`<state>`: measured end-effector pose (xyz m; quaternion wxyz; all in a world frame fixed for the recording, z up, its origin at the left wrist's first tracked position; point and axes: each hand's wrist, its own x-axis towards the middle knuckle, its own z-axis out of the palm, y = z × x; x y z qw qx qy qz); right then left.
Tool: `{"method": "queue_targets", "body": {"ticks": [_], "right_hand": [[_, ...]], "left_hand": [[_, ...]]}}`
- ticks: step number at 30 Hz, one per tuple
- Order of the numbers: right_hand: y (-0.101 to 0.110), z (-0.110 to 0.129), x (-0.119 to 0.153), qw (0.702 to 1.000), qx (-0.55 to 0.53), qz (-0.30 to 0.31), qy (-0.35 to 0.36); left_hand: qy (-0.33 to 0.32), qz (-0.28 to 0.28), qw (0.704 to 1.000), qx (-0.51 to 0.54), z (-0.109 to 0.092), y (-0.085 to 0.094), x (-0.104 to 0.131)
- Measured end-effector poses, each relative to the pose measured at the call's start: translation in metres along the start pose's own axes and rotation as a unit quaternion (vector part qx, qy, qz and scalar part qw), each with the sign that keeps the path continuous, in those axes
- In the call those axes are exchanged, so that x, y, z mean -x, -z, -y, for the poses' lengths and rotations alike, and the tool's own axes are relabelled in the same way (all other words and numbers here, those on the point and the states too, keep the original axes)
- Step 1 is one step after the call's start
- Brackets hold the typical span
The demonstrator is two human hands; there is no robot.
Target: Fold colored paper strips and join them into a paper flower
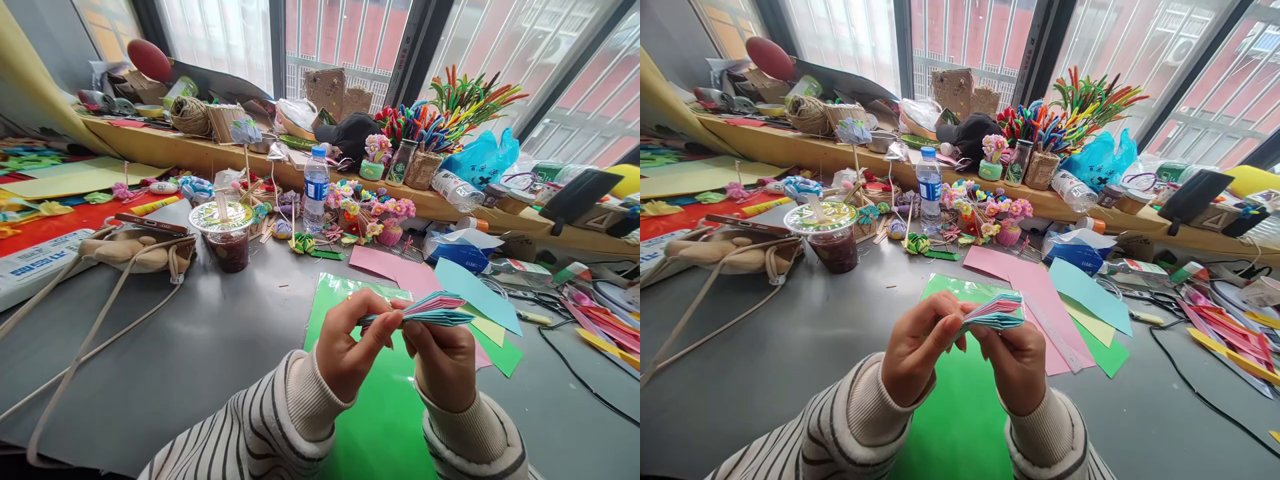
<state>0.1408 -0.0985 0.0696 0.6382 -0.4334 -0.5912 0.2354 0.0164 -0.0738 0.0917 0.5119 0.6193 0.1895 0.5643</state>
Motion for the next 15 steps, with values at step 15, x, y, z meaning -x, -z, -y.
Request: {"method": "queue_targets", "body": {"ticks": [15], "right_hand": [[-0.0046, 0.0027, -0.0022, 1.0, 0.021, -0.015, 0.005]], "left_hand": [[0.155, -0.015, 0.98, 0.123, -0.002, -0.0003, -0.0045]]}}
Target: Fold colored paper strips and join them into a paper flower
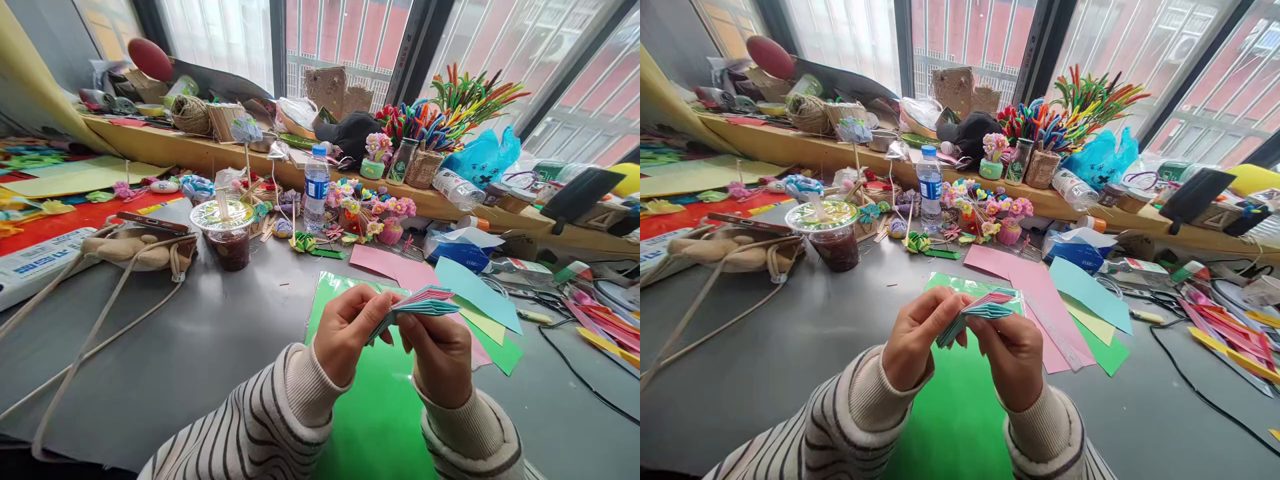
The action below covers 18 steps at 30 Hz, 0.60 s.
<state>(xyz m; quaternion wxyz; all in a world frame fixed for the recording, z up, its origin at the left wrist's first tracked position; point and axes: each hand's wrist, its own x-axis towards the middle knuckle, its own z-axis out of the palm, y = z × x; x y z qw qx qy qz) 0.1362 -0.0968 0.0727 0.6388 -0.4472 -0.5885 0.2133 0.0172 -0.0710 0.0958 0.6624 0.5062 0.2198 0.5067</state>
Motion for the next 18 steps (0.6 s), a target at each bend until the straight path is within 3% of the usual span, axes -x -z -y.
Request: {"method": "queue_targets", "body": {"ticks": [5, 9, 12, 15, 18], "right_hand": [[-0.003, 0.0, 0.001, 0.999, -0.01, -0.03, -0.006], [-0.007, 0.002, 0.0, 0.999, -0.02, -0.045, -0.006], [-0.007, 0.004, -0.001, 0.999, -0.017, -0.046, -0.012], [-0.006, 0.005, -0.001, 0.998, -0.02, -0.046, -0.031], [-0.006, 0.004, -0.002, 0.997, -0.038, -0.051, -0.041]], "left_hand": [[0.022, -0.014, 0.999, -0.022, -0.001, -0.003, -0.001], [-0.013, -0.077, 0.997, -0.022, 0.004, -0.011, 0.0], [-0.068, -0.115, 0.99, -0.034, 0.011, -0.013, 0.002], [-0.153, -0.094, 0.976, -0.121, 0.019, -0.01, 0.005], [-0.272, -0.07, 0.927, -0.25, 0.023, -0.004, 0.006]]}}
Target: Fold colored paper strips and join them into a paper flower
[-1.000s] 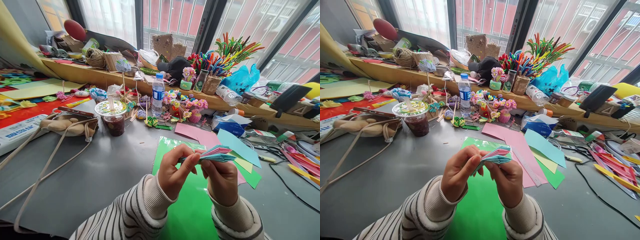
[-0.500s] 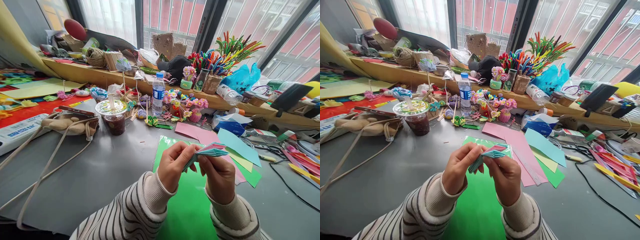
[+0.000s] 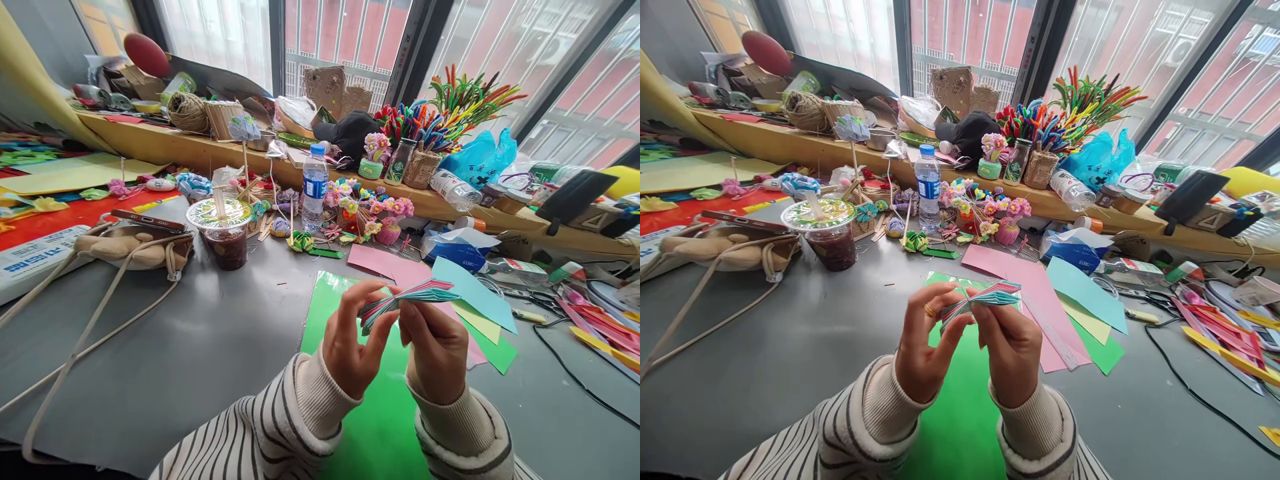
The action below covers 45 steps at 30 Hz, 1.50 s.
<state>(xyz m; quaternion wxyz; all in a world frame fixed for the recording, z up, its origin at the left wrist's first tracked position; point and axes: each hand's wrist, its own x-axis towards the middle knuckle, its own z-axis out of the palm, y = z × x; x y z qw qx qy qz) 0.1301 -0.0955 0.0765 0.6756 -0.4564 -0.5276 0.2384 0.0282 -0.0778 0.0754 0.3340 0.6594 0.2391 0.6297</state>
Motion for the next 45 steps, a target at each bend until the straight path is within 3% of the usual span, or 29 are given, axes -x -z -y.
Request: {"method": "queue_targets", "body": {"ticks": [3, 6, 14, 21, 30, 45], "right_hand": [[-0.001, -0.001, -0.001, 1.0, -0.017, -0.003, 0.002], [-0.002, 0.0, 0.0, 1.0, -0.02, -0.015, 0.009], [-0.004, 0.004, 0.002, 0.999, -0.008, -0.041, 0.004], [-0.006, 0.003, 0.002, 0.999, -0.004, -0.054, 0.007], [-0.006, 0.002, 0.002, 0.997, 0.024, -0.067, 0.0], [-0.011, -0.002, 0.003, 0.992, 0.053, -0.111, 0.022]], "left_hand": [[-0.104, 0.016, 0.992, -0.074, 0.004, 0.004, 0.0], [-0.159, 0.016, 0.979, -0.124, 0.008, 0.005, -0.001], [-0.203, -0.03, 0.965, -0.162, 0.014, -0.001, 0.002], [-0.134, -0.049, 0.98, -0.135, 0.008, -0.006, 0.001], [-0.015, -0.014, 0.999, -0.037, -0.004, -0.005, -0.004], [0.181, 0.011, 0.981, 0.064, -0.012, -0.001, -0.012]]}}
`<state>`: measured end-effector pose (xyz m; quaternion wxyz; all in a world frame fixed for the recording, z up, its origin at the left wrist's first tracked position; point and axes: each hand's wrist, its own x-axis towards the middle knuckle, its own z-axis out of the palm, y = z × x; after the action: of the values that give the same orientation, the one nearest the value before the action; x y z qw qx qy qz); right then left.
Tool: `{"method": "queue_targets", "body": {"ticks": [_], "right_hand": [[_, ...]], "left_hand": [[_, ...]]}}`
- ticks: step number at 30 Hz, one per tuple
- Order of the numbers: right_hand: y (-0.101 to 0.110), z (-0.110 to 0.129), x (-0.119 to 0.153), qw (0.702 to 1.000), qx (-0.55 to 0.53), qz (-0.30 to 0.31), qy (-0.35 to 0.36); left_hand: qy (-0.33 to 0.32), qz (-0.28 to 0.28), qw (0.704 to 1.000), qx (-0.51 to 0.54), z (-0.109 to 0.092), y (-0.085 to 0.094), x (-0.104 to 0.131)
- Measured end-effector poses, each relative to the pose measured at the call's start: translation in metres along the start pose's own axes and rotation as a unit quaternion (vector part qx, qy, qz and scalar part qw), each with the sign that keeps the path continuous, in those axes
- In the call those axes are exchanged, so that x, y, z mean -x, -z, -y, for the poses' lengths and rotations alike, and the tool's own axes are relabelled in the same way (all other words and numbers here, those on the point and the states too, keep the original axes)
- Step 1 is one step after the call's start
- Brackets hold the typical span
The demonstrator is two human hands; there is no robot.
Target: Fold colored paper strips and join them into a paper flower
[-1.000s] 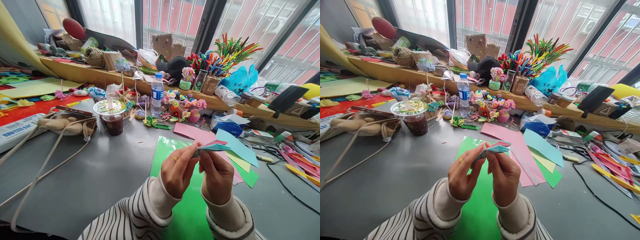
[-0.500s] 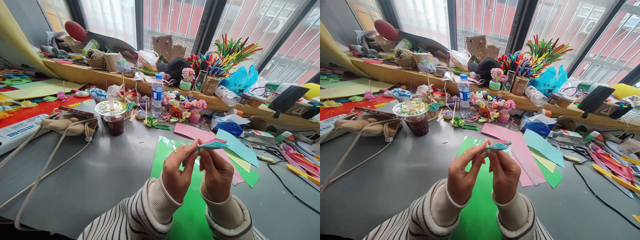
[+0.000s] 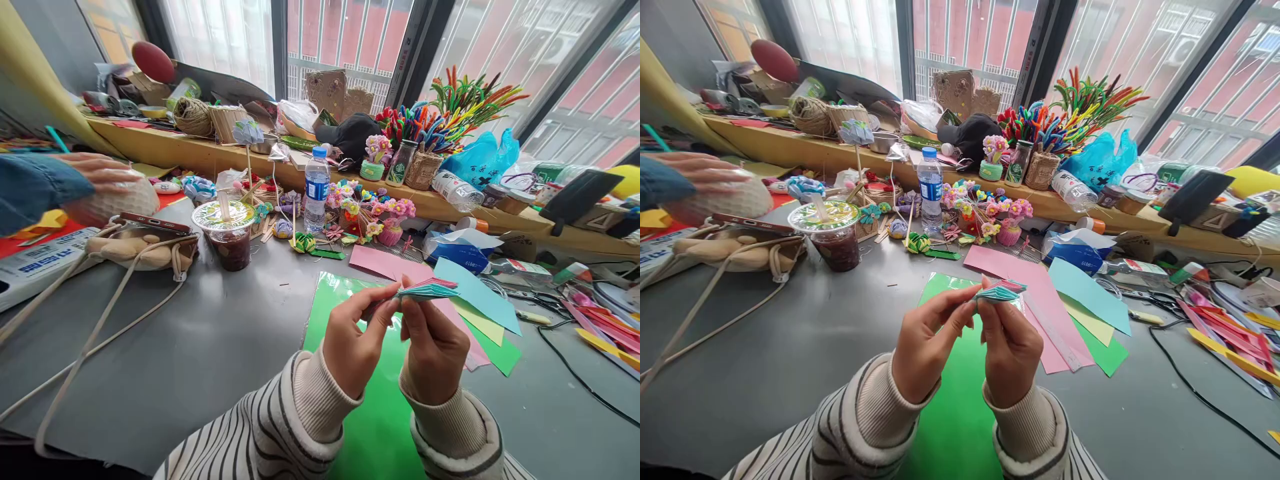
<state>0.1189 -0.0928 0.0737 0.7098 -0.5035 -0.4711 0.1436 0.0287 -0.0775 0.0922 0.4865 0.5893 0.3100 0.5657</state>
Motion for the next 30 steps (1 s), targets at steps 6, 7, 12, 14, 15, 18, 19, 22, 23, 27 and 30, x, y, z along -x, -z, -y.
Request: {"method": "queue_targets", "body": {"ticks": [6, 7, 12, 14, 15, 18, 19, 22, 23, 27, 30], "right_hand": [[-0.001, 0.0, 0.0, 1.0, 0.001, -0.002, -0.009], [-0.001, 0.001, 0.0, 1.0, 0.0, 0.001, -0.011], [-0.001, 0.0, 0.0, 1.0, 0.01, 0.004, -0.014], [-0.002, -0.001, 0.0, 1.0, 0.024, 0.002, -0.007], [-0.002, -0.001, 0.0, 1.0, 0.029, 0.001, -0.004], [-0.002, -0.002, -0.001, 0.999, 0.036, 0.001, -0.004], [-0.002, -0.002, -0.001, 0.999, 0.036, 0.001, -0.006], [-0.002, -0.002, -0.001, 1.0, 0.027, -0.001, -0.006], [-0.002, -0.003, -0.001, 1.0, 0.025, 0.0, -0.002], [-0.001, -0.004, 0.0, 0.999, 0.032, 0.021, 0.005], [0.0, -0.006, 0.001, 0.998, 0.047, 0.04, 0.001]], "left_hand": [[0.048, 0.042, 0.996, 0.062, 0.0, 0.004, -0.008], [0.054, 0.047, 0.995, 0.068, 0.0, 0.004, -0.009], [0.07, 0.069, 0.993, 0.068, -0.004, 0.009, -0.013], [0.07, 0.079, 0.993, 0.058, -0.006, 0.01, -0.014], [0.069, 0.083, 0.993, 0.052, -0.006, 0.01, -0.014], [0.058, 0.08, 0.995, 0.034, -0.004, 0.009, -0.013], [0.054, 0.076, 0.995, 0.031, -0.004, 0.009, -0.013], [0.062, 0.079, 0.994, 0.041, -0.002, 0.009, -0.014], [0.074, 0.091, 0.992, 0.053, -0.001, 0.01, -0.016], [0.129, 0.185, 0.967, 0.119, 0.0, 0.019, -0.024], [0.153, 0.21, 0.955, 0.14, 0.002, 0.025, -0.029]]}}
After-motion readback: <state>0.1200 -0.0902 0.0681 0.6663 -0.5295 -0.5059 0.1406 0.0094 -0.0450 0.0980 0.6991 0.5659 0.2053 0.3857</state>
